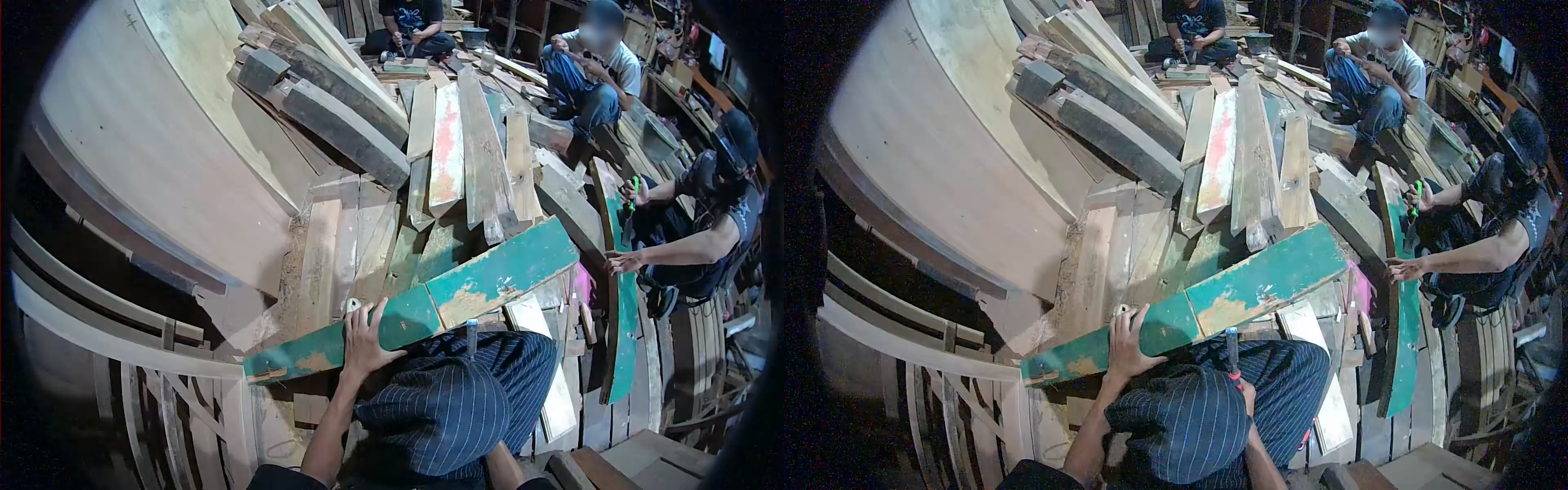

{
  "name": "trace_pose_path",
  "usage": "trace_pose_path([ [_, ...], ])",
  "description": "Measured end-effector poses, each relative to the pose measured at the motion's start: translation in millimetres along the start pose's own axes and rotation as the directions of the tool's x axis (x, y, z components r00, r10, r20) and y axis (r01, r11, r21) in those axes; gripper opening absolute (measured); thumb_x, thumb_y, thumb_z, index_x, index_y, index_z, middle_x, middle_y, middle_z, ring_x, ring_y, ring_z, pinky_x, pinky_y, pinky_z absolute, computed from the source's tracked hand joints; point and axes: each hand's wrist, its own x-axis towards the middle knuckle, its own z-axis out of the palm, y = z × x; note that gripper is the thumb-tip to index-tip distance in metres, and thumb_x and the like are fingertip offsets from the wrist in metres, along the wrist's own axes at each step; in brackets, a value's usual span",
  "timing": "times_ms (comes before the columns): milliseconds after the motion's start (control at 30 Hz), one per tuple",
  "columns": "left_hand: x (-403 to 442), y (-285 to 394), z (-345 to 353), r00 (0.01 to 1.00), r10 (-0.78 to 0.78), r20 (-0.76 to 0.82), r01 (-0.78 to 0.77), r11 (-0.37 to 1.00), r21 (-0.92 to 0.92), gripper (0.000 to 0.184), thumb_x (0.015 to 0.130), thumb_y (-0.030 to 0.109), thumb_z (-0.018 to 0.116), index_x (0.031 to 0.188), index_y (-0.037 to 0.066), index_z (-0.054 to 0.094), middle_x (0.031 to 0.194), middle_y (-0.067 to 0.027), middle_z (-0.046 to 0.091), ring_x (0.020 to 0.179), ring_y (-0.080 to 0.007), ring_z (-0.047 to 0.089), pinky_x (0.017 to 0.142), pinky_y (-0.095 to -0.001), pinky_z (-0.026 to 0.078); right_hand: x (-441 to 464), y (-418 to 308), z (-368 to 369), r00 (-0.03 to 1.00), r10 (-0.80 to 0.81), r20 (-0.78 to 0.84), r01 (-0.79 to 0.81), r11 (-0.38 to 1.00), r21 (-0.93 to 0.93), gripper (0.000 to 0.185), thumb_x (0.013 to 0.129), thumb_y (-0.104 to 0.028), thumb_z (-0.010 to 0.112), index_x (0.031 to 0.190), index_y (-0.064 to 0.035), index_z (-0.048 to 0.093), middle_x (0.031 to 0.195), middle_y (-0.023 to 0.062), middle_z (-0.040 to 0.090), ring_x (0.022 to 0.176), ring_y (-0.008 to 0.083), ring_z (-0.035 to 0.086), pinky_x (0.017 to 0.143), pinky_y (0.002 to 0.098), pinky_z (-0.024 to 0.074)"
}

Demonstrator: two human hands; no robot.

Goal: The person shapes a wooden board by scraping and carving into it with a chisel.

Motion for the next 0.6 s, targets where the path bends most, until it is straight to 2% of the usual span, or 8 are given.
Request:
trace_pose_path([
  [433, -1, -1, 1, 1.0, -0.019, 0.024, 0.019, 1.0, 0.003, 0.127, 0.049, 0.043, 0.098, 0.158, 0.012, 0.04, 0.134, -0.0181, 0.05, 0.128, -0.0404, 0.047, 0.113, -0.0564, 0.034, 7, 3, 1, 1.0, -0.018, -0.008, 0.018, 0.999, -0.027, 0.018, 0.098, -0.021, 0.063, 0.103, -0.0051, 0.07, 0.081, -0.0101, 0.054, 0.071, 0.0056, 0.044, 0.059, 0.0272, 0.0356],
  [600, -2, -3, 3, 1.0, -0.009, 0.017, 0.009, 1.0, 0.007, 0.126, 0.049, 0.045, 0.098, 0.156, 0.012, 0.042, 0.134, -0.0176, 0.05, 0.127, -0.0395, 0.046, 0.111, -0.056, 0.034, 11, 6, 4, 0.998, -0.051, -0.026, 0.048, 0.993, -0.111, 0.017, 0.098, -0.02, 0.063, 0.102, -0.0049, 0.07, 0.081, -0.01, 0.054, 0.071, 0.0056, 0.044, 0.059, 0.0272, 0.0355],
])
